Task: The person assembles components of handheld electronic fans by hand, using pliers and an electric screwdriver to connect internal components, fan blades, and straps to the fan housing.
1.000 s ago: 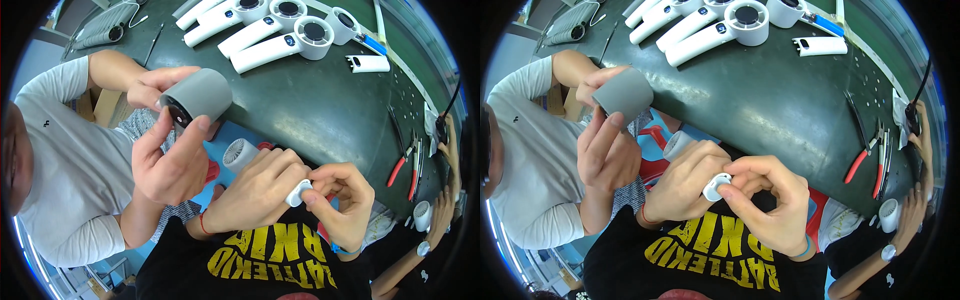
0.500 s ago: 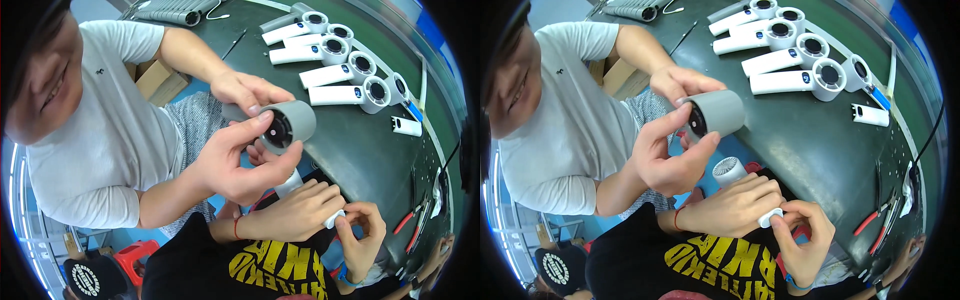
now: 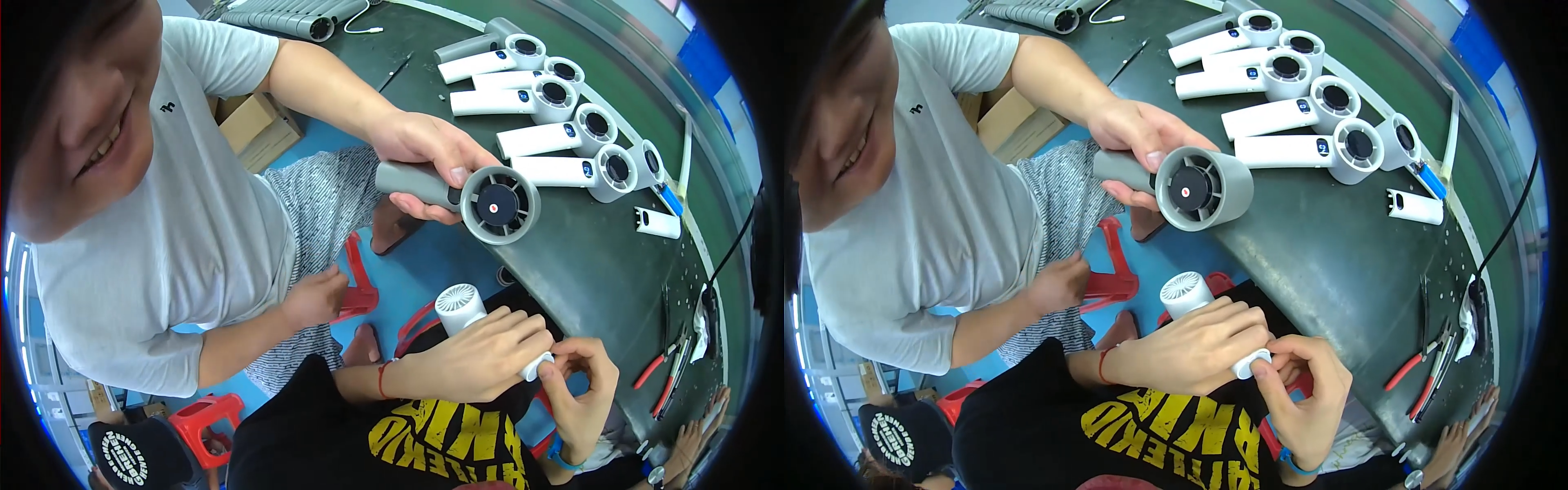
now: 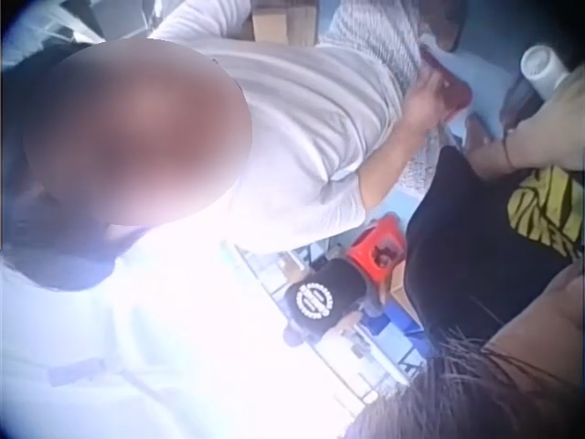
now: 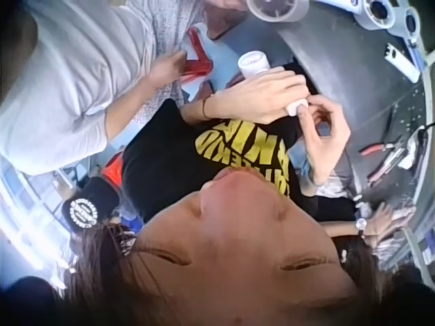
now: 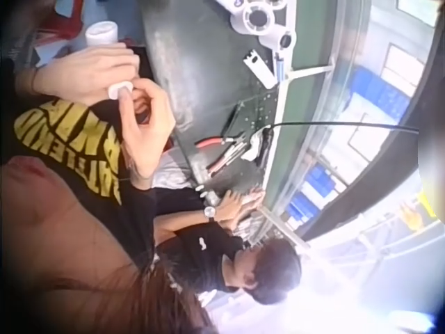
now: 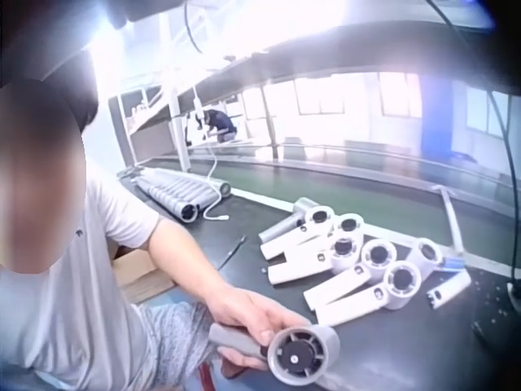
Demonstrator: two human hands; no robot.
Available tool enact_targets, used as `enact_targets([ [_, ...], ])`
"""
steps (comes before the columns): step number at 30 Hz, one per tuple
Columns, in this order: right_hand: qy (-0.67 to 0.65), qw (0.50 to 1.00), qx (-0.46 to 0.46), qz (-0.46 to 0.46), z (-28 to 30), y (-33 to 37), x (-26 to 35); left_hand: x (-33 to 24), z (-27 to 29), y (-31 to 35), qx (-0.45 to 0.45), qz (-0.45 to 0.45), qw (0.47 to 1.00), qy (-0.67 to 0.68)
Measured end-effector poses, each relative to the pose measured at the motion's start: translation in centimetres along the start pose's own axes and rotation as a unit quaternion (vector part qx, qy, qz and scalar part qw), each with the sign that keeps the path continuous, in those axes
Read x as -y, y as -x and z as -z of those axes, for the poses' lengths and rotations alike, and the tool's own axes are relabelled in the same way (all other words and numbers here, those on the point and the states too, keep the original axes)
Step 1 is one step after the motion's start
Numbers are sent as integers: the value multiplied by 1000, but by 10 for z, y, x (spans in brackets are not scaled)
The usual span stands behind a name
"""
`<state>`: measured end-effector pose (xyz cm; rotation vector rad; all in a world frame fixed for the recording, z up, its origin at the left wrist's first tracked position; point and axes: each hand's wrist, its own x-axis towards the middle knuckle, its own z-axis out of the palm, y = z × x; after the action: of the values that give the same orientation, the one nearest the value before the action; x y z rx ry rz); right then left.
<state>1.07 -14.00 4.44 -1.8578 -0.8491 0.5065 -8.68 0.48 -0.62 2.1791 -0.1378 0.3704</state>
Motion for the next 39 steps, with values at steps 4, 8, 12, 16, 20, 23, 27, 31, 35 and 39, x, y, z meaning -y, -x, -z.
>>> enact_targets([
  [4, -36, 999, 13, -22, 2, 1, -5, 0, 0, 1, -18, -6, 999, 33],
  [8, -144, 987, -3, -63, -3, 2, -7, -1, -2, -1, -18, -6, 997, 69],
  [12, -167, 985, 8, -46, -4, 0, -17, 4, -3, -3, -29, -9, 996, 84],
  [16, -187, 980, 35, -62, -1, 1, -20, -1, -2, -5, -23, 1, 993, 115],
  [20, -200, 979, 26, -40, -1, 2, -25, -7, 1, -5, 3, 34, 982, 188],
  [23, -229, 973, 20, -20, -3, 4, -26, -8, -4, -4, 5, 43, 971, 237],
  [27, -267, 963, 7, -26, -7, 7, -33, -4, -10, -4, -16, 42, 965, 257],
  [31, -305, 952, 9, -34, -8, 9, -32, -3, -10, -6, -24, 22, 957, 289],
  [35, -271, 961, 12, 56, -9, 7, -36, -4, -7, -8, -5, 21, 936, 352],
  [39, -240, 966, -43, 82, -14, 7, -47, -5, -11, -8, -7, 49, 929, 367],
])
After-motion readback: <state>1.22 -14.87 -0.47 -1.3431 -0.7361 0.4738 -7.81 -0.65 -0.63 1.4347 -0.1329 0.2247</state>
